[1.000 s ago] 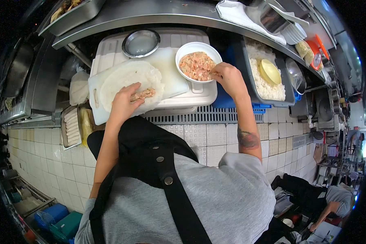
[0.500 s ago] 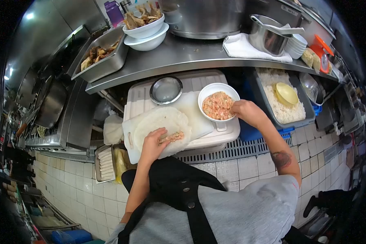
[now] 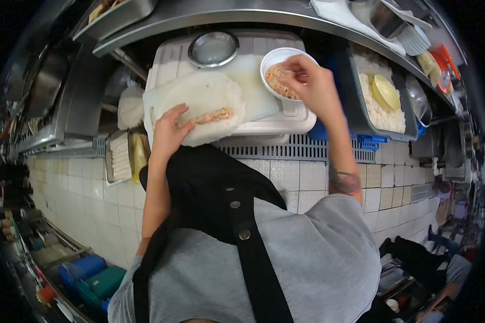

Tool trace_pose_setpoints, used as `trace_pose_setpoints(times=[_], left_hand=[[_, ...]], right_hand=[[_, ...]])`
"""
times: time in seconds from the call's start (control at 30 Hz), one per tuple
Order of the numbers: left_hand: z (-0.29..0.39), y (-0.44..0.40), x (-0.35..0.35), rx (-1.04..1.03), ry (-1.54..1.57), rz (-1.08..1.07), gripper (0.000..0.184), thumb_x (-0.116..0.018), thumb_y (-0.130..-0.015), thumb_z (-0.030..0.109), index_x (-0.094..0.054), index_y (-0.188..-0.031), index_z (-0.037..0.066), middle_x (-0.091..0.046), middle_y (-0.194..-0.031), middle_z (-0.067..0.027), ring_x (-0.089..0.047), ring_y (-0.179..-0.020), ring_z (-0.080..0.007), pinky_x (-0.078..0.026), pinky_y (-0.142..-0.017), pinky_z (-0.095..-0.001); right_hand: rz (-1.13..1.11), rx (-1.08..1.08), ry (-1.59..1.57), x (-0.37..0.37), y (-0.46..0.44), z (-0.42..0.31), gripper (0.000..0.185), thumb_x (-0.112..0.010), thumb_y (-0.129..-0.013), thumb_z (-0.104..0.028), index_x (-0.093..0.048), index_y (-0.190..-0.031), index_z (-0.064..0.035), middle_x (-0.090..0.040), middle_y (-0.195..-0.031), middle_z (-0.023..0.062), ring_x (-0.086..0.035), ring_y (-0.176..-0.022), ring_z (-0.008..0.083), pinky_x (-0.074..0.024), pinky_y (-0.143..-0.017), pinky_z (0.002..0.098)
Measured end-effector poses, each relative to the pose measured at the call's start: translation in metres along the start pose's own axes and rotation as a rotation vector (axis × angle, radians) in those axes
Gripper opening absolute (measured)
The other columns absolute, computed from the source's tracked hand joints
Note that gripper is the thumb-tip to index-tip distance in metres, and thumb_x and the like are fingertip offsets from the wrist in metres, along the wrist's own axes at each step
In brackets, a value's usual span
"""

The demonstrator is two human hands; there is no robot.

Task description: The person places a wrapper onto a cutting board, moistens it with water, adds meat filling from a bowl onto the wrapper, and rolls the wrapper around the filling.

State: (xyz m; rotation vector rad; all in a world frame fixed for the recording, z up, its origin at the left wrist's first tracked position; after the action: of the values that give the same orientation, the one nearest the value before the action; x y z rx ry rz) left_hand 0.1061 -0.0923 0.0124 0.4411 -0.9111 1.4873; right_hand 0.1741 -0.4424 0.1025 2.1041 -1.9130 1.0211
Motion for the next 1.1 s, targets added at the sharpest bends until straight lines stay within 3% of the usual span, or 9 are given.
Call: trace_pose_setpoints(times=[0.13, 0.23, 0.37, 0.47, 0.67, 0.77, 0.87, 0.97, 1.1], left_hand=[[0.018, 0.006, -0.010, -0.033, -0.009, -0.031, 0.045, -0.079, -0.073, 0.011, -0.067, -0.115, 0.000, -0.065, -0.125, -0.0186, -0.058, -0.121, -0.0355, -0.040, -0.107, -0.0515], [0.024, 0.008, -0.024, -0.050, -0.052, -0.013, 0.049, -0.081, -0.073, 0.013, -0.066, -0.118, 0.001, -0.066, -0.124, -0.0171, -0.061, -0.115, -0.0358, -0.039, -0.108, -0.0528], [0.036, 0.004, -0.041, -0.037, -0.023, 0.097, 0.038, -0.080, -0.074, 0.012, -0.069, -0.109, 0.002, -0.070, -0.110, -0.0146, -0.065, -0.103, -0.0342, -0.042, -0.105, -0.0507], [0.043, -0.003, -0.052, -0.075, 0.074, 0.146, 0.023, -0.078, -0.076, 0.009, -0.072, -0.097, 0.002, -0.072, -0.097, -0.0127, -0.067, -0.090, -0.0320, -0.045, -0.102, -0.0498], [0.031, -0.008, -0.064, -0.062, 0.007, 0.201, 0.010, -0.075, -0.077, 0.005, -0.071, -0.085, 0.002, -0.072, -0.086, -0.0106, -0.067, -0.077, -0.0299, -0.048, -0.098, -0.0463], [0.024, -0.005, -0.059, -0.027, 0.070, 0.158, 0.013, -0.075, -0.076, 0.006, -0.072, -0.088, 0.003, -0.071, -0.087, -0.0114, -0.067, -0.086, -0.0309, -0.050, -0.095, -0.0492], [0.032, -0.008, -0.054, -0.073, 0.103, 0.200, 0.022, -0.076, -0.074, 0.006, -0.073, -0.096, 0.003, -0.071, -0.091, -0.0131, -0.067, -0.086, -0.0328, -0.052, -0.091, -0.0431], [0.039, -0.014, -0.046, -0.052, 0.106, -0.029, 0.032, -0.078, -0.074, 0.007, -0.073, -0.106, 0.001, -0.072, -0.098, -0.0159, -0.067, -0.092, -0.0351, -0.053, -0.086, -0.0384], [0.031, -0.023, -0.063, -0.122, 0.052, -0.005, 0.031, -0.080, -0.071, 0.008, -0.075, -0.101, 0.003, -0.073, -0.093, -0.0139, -0.068, -0.087, -0.0327, -0.053, -0.081, -0.0410]], right_hand=[[-0.266, -0.009, -0.228, -0.082, 0.004, -0.008, 0.028, -0.074, -0.087, -0.008, -0.068, -0.115, -0.0029, -0.071, -0.093, 0.0085, -0.068, -0.085, 0.0125, -0.0556, -0.079, 0.0283], [-0.296, 0.124, -0.133, -0.129, 0.009, -0.003, 0.018, -0.070, -0.085, -0.007, -0.073, -0.102, -0.0050, -0.073, -0.088, 0.0146, -0.072, -0.083, 0.0243, -0.0564, -0.076, 0.0324], [-0.305, 0.229, 0.009, -0.156, 0.014, 0.007, 0.010, -0.072, -0.077, -0.005, -0.076, -0.086, -0.0073, -0.072, -0.086, 0.0121, -0.070, -0.080, 0.0288, -0.0549, -0.073, 0.0373], [-0.240, 0.317, 0.119, -0.155, 0.011, 0.019, 0.009, -0.076, -0.075, -0.009, -0.076, -0.084, -0.0069, -0.071, -0.091, 0.0108, -0.069, -0.085, 0.0297, -0.0543, -0.076, 0.0379], [-0.342, 0.115, -0.093, -0.143, 0.004, 0.019, 0.020, -0.080, -0.074, -0.009, -0.074, -0.093, -0.0033, -0.067, -0.099, 0.0104, -0.067, -0.086, 0.0259, -0.0537, -0.077, 0.0338], [-0.405, 0.217, -0.041, -0.148, 0.008, 0.018, 0.026, -0.079, -0.076, -0.008, -0.073, -0.101, -0.0020, -0.068, -0.100, 0.0101, -0.067, -0.085, 0.0256, -0.0537, -0.077, 0.0341], [-0.432, 0.281, 0.062, -0.158, 0.012, 0.032, 0.030, -0.080, -0.075, -0.012, -0.073, -0.103, -0.0033, -0.067, -0.102, 0.0135, -0.067, -0.089, 0.0312, -0.0536, -0.081, 0.0379], [-0.461, 0.144, 0.026, -0.154, 0.014, 0.032, 0.031, -0.079, -0.075, -0.010, -0.073, -0.105, -0.0033, -0.066, -0.104, 0.0124, -0.067, -0.086, 0.0293, -0.0541, -0.078, 0.0362], [-0.432, 0.114, -0.063, -0.145, 0.017, 0.029, 0.029, -0.080, -0.075, -0.008, -0.074, -0.103, -0.0037, -0.066, -0.100, 0.0103, -0.067, -0.083, 0.0257, -0.0542, -0.076, 0.0351]])
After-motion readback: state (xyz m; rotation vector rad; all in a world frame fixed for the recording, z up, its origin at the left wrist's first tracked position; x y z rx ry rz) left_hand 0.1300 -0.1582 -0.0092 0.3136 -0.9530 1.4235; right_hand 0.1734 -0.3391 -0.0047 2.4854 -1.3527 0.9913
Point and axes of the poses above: each hand's wrist, its own y-axis away from the middle knuckle, its own x-axis out of the back of the hand, z = x × y, the point moved 1 cm from there along -y, towards the middle knuckle
